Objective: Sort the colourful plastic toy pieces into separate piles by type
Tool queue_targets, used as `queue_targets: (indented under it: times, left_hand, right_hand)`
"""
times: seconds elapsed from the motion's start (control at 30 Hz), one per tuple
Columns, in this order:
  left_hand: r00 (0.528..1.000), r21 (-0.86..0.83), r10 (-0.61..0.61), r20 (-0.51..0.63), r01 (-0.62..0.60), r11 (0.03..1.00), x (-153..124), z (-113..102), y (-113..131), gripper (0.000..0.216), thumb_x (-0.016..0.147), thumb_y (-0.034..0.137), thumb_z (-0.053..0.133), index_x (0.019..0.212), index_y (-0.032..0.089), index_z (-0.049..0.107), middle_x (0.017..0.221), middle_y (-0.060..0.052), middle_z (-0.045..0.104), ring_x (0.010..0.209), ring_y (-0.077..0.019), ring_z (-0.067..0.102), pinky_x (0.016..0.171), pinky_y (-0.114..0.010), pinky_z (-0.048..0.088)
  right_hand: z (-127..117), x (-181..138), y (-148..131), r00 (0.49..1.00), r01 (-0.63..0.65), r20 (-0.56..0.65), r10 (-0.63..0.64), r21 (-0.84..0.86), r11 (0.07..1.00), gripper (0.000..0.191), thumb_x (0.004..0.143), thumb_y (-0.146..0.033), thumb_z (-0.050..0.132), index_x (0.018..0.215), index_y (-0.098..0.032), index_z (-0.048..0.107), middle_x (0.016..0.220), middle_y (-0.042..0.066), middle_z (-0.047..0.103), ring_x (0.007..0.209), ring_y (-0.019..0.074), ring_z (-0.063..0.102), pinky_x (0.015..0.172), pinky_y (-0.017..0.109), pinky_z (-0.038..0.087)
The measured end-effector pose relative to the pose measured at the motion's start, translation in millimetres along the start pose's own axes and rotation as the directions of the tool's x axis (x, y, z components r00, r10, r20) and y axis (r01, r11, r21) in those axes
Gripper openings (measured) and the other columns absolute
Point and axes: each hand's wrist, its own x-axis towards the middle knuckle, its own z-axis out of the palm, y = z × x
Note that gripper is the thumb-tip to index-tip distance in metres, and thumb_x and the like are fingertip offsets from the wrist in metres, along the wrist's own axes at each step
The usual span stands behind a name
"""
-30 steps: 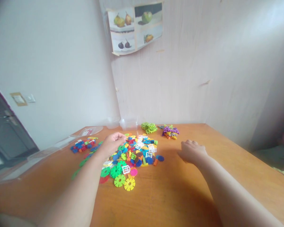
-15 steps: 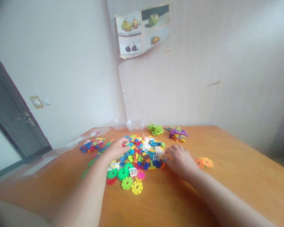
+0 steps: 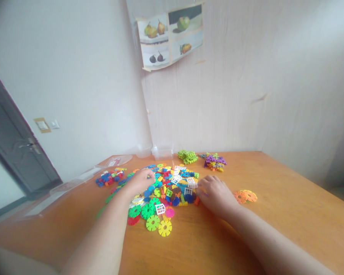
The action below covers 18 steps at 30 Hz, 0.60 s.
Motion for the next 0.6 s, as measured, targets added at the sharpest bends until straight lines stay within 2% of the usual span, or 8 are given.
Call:
queue_targets:
  times: [0.07, 0.13, 0.27, 0.43, 0.53, 0.6]
  left_hand:
    - [0.999, -0.057, -0.04, 0.015, 0.04, 0.998, -3, -4, 8, 0.01, 0.073, 0.03, 0.062, 0.071, 0.021, 0.064, 0.063, 0.0, 0.061, 0.06, -0.0171, 0.055, 0.058, -0.026, 0.038]
    - [0.997, -0.187, -0.079, 0.019, 0.081, 0.979, -5, -5, 18, 0.015, 0.076, 0.034, 0.06, 0.075, 0.019, 0.063, 0.061, 0.001, 0.059, 0.057, -0.015, 0.054, 0.055, -0.024, 0.037]
    - [0.993, -0.482, -0.079, 0.087, 0.111, 0.869, -11, 2, 41, 0.018, 0.074, 0.031, 0.065, 0.085, 0.017, 0.062, 0.072, 0.0, 0.062, 0.064, -0.0128, 0.056, 0.061, -0.023, 0.04]
    - [0.956, -0.55, 0.033, 0.291, 0.139, 0.824, -24, 27, 70, 0.024, 0.075, 0.022, 0.064, 0.098, 0.017, 0.059, 0.069, 0.003, 0.058, 0.059, -0.0105, 0.052, 0.057, -0.022, 0.037]
    - [0.922, -0.588, 0.08, 0.378, 0.172, 0.79, -32, 42, 80, 0.029, 0.075, 0.018, 0.063, 0.103, 0.018, 0.055, 0.066, 0.004, 0.056, 0.057, -0.0106, 0.051, 0.054, -0.022, 0.034]
    - [0.91, -0.622, 0.085, 0.405, 0.207, 0.755, -36, 48, 84, 0.031, 0.076, 0.019, 0.065, 0.105, 0.019, 0.053, 0.068, 0.003, 0.058, 0.058, -0.0107, 0.052, 0.053, -0.022, 0.034]
  right_hand:
    - [-1, 0, -1, 1.0, -0.006, -0.022, 0.006, 0.012, 1.0, 0.026, 0.093, -0.034, 0.048, 0.102, -0.022, 0.07, 0.104, 0.009, 0.066, 0.098, 0.0237, 0.058, 0.088, 0.034, 0.044]
    - [-3, 0, -3, 0.999, 0.008, -0.046, -0.006, 0.036, 0.999, 0.026, 0.093, -0.033, 0.048, 0.102, -0.022, 0.069, 0.104, 0.009, 0.067, 0.098, 0.0237, 0.059, 0.088, 0.035, 0.045]
    - [-8, -2, -13, 0.993, 0.075, -0.102, -0.064, 0.106, 0.992, 0.028, 0.094, -0.035, 0.047, 0.11, -0.023, 0.067, 0.108, 0.009, 0.066, 0.101, 0.0236, 0.06, 0.089, 0.036, 0.047]
    - [-13, -10, -35, 0.974, 0.21, -0.123, -0.188, 0.195, 0.958, 0.05, 0.091, -0.043, 0.057, 0.137, -0.025, 0.051, 0.128, 0.011, 0.059, 0.116, 0.026, 0.056, 0.096, 0.04, 0.047]
    - [-13, -14, -45, 0.96, 0.282, -0.075, -0.271, 0.248, 0.927, 0.056, 0.088, -0.047, 0.061, 0.14, -0.026, 0.048, 0.129, 0.011, 0.059, 0.116, 0.0267, 0.057, 0.095, 0.041, 0.049]
    - [-13, -14, -49, 0.958, 0.287, -0.056, -0.283, 0.264, 0.921, 0.05, 0.088, -0.045, 0.062, 0.134, -0.026, 0.053, 0.123, 0.01, 0.062, 0.11, 0.0258, 0.059, 0.091, 0.04, 0.05]
